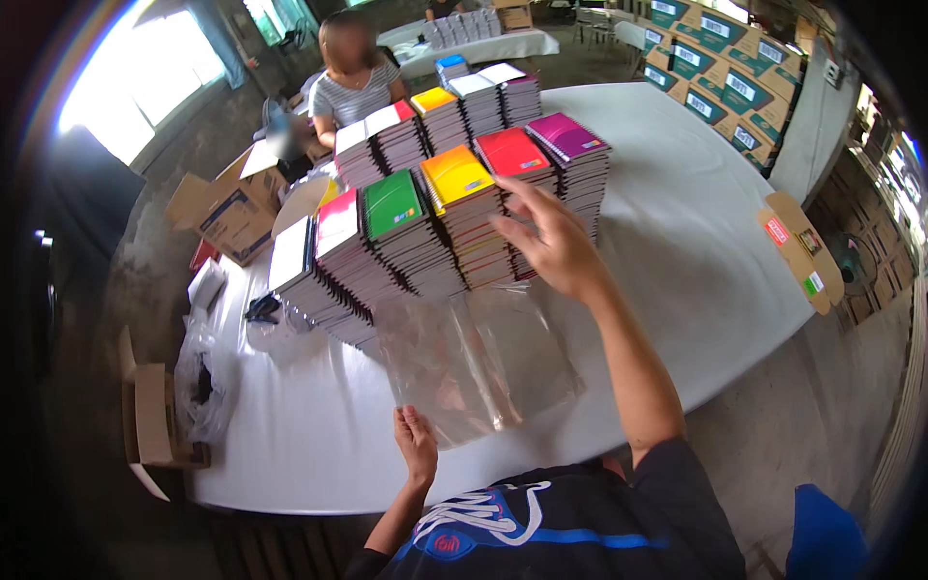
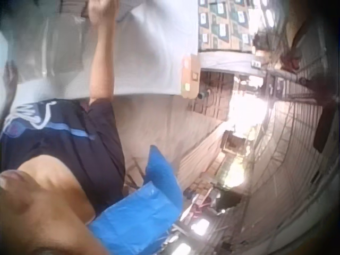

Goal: The person picks up notebooks of different colors from stacks on a table, groups them into a set, places them inside a plastic bag, and then seals the bag using a tape dispenser.

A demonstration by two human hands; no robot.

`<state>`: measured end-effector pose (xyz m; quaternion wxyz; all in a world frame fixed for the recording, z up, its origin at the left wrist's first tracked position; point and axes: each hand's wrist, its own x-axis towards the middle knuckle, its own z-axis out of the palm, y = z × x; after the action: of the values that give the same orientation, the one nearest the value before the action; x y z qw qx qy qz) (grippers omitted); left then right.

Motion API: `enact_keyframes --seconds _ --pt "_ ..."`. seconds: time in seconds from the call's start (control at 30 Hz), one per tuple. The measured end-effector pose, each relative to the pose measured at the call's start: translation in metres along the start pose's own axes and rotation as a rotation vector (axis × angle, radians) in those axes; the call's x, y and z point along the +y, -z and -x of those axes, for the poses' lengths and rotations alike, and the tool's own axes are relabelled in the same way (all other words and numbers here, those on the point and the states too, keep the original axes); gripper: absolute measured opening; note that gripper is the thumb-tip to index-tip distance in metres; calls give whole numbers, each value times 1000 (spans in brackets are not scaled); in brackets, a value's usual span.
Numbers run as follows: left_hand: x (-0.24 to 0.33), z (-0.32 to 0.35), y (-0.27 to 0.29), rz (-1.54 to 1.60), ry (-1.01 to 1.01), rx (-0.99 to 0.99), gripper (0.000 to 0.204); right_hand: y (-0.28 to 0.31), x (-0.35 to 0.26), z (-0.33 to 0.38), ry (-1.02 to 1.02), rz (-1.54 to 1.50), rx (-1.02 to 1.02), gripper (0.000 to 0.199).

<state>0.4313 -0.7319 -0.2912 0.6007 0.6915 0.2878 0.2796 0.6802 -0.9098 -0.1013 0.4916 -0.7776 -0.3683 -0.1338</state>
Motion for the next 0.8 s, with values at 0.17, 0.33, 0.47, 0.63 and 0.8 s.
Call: enact_keyframes --seconds 0.17,0.33,0.47,0.63,0.8 --pt "-67 8 35 -473 162 -44 39 -35 135 164 -736 484 -429 62" --pt "-66 7 40 -555 87 -44 63 -70 81 243 -688 595 -325 52" --pt "-50 21 3 -792 83 -260 55 -97 109 270 -642 366 -198 31" --pt "-64 12 9 -675 -120 -276 50 -97 118 280 -902 42 -21 14" --pt "-75 0 51 -618 -55 -308 50 -92 100 270 -784 223 -192 27"
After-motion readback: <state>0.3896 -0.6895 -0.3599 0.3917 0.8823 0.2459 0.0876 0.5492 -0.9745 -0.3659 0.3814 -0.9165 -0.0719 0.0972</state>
